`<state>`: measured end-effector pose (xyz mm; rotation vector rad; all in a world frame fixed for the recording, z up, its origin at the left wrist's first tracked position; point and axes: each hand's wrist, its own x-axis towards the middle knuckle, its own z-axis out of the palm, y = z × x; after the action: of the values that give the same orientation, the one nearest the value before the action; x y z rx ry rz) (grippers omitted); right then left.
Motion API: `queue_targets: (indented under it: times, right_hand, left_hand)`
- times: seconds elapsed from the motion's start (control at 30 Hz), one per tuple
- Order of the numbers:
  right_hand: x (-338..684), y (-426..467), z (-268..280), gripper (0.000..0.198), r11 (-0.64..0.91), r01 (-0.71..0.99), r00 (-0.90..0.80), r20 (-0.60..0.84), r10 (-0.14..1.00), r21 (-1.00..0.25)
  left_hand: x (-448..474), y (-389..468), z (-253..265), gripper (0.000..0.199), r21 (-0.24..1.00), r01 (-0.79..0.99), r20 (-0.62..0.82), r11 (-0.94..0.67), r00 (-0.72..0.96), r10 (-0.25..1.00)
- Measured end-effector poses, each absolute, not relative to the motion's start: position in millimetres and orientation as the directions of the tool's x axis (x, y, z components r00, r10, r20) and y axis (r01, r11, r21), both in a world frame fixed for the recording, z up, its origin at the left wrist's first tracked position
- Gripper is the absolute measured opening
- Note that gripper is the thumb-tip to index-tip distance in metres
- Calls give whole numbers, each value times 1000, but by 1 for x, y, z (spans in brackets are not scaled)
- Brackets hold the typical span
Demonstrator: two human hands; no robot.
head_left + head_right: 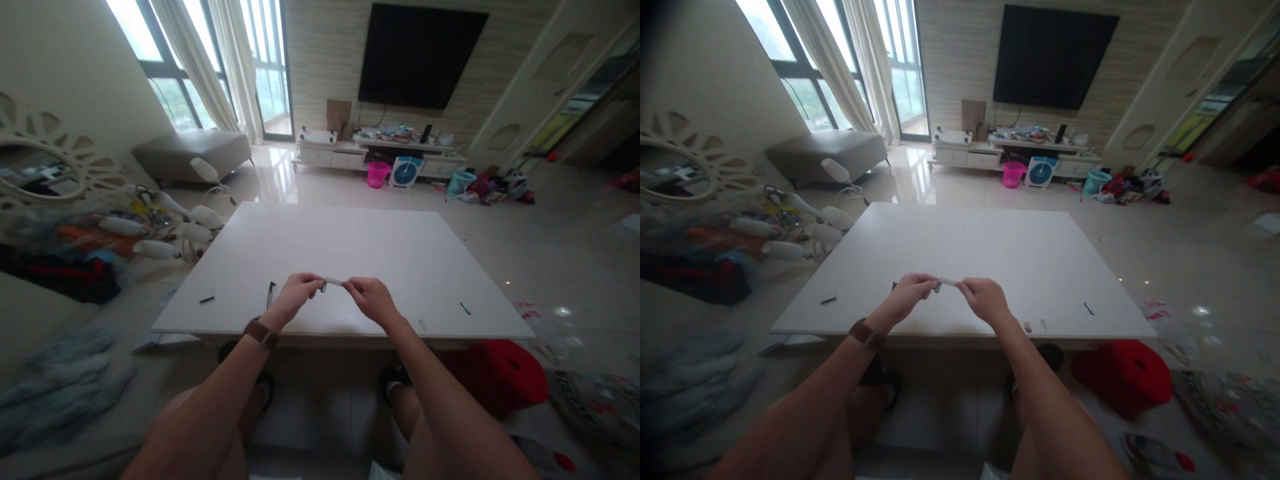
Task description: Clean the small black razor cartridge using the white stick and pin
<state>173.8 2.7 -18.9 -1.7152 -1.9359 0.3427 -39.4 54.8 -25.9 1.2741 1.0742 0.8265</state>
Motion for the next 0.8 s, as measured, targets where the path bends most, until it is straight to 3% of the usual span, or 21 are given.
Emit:
queue_targets:
  times: [0.13, 0.23, 0.3, 0.37, 0.47, 0.53, 0.7, 0.8]
  right_hand:
    - [188, 7, -17, 41, -28, 798, 260, 302, 917, -602]
    - [205, 12, -14, 41, 17, 638, 517, 445, 731, -770]
    - [208, 15, -16, 41, 34, 560, 614, 442, 653, -828]
    - [202, 17, -21, 37, 16, 557, 526, 368, 767, -830]
    - [181, 18, -27, 34, 54, 638, 171, 210, 963, -768]
    - [168, 17, -26, 35, 110, 660, 50, 190, 981, -743]
    - [157, 8, -14, 42, 184, 674, 28, 273, 962, -716]
    - [159, 4, -11, 41, 201, 714, -87, 200, 976, -671]
  left_hand:
    - [-39, 52, -23, 19, 982, 64, -187, 176, 309, 932]
    - [-39, 51, -21, 18, 982, 49, -191, 185, 306, 933]
    - [-39, 51, -20, 18, 982, 35, -188, 186, 309, 932]
    - [-39, 52, -18, 20, 982, 16, -185, 189, 313, 932]
    - [-39, 52, -17, 24, 983, -3, -176, 186, 309, 935]
    - [-39, 52, -17, 25, 982, -11, -176, 188, 305, 936]
    - [-42, 53, -17, 25, 985, -17, -163, 174, 277, 947]
    - [-45, 56, -16, 22, 986, 3, -164, 169, 256, 953]
